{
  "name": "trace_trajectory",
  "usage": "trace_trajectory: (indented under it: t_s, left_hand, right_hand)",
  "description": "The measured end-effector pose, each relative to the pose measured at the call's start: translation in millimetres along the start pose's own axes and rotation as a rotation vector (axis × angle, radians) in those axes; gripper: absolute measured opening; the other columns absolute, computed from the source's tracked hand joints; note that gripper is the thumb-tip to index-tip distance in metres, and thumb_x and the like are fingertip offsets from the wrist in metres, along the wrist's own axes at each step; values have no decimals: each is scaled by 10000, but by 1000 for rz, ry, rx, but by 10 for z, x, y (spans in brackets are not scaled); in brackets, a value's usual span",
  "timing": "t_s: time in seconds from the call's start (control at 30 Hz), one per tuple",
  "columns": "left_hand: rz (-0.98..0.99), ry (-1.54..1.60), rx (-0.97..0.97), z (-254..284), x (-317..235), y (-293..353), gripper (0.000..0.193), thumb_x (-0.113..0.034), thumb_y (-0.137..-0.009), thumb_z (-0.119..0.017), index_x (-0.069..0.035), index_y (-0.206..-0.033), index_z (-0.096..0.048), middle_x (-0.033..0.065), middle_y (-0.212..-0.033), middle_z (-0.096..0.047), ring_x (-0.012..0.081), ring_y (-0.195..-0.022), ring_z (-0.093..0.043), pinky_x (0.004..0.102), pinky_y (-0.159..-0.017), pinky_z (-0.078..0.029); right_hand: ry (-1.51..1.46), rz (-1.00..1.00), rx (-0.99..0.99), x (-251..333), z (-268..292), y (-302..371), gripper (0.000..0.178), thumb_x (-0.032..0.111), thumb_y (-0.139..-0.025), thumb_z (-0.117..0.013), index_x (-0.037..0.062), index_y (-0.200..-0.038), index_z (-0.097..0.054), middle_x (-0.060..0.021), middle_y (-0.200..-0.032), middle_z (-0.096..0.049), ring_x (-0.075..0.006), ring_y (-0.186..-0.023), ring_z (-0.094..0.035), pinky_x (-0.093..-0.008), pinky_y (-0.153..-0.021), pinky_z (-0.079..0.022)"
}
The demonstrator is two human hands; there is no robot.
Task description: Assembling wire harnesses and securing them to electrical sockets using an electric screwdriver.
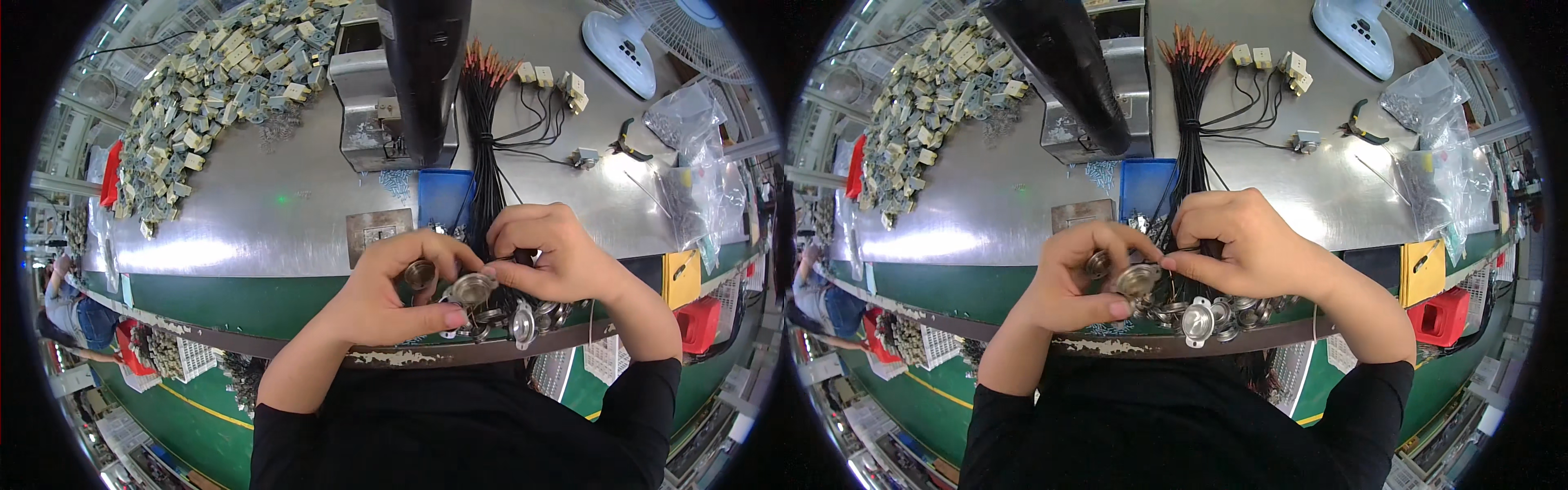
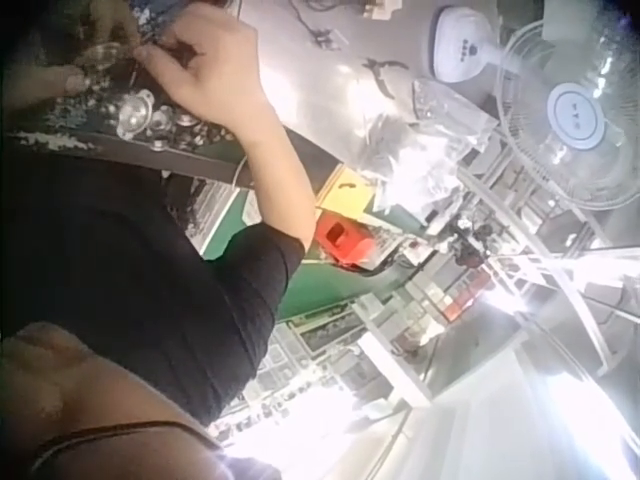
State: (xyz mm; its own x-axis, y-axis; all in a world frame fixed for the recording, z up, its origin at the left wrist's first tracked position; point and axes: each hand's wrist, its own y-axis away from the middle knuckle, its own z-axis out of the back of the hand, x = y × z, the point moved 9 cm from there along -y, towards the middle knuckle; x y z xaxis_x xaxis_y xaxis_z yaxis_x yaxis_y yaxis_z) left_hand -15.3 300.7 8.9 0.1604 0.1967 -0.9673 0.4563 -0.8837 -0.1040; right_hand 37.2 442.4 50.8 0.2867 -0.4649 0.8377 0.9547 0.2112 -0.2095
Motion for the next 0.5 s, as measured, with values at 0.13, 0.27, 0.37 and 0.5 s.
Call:
trace_trajectory:
  t_s: [0.13,0.27,0.37,0.5]
  left_hand:
    - [-100,-206,135,-69,-180,-151,340,-158,-843,-826,5,-1106,-685,107,-1078,-707,158,-930,-653,301,-817,-503]
    - [192,157,-116,65,42,-59,326,-138,-888,-786,-11,-1148,-636,55,-1032,-679,115,-902,-629,278,-807,-494]
    - [162,156,-86,121,130,23,255,-117,-925,-756,-14,-1121,-629,61,-1020,-675,84,-842,-621,226,-710,-489]
    - [151,-51,-43,104,155,45,212,-46,-944,-734,-3,-1126,-634,51,-983,-658,42,-711,-591,177,-587,-450]
  right_hand:
    - [50,-43,72,-41,-85,0,199,79,-829,-798,-4,-758,-631,-109,-739,-661,-296,-672,-658,-367,-592,-493]
    - [-18,-116,105,-111,-45,20,249,86,-847,-793,10,-715,-594,-117,-736,-678,-288,-658,-670,-356,-586,-492]
    - [-91,-124,151,-210,-42,31,263,92,-856,-791,24,-705,-587,-124,-768,-709,-285,-669,-684,-343,-590,-498]
    - [-52,-77,216,-194,-125,27,287,106,-865,-796,34,-694,-576,-106,-730,-680,-281,-629,-656,-346,-567,-468]
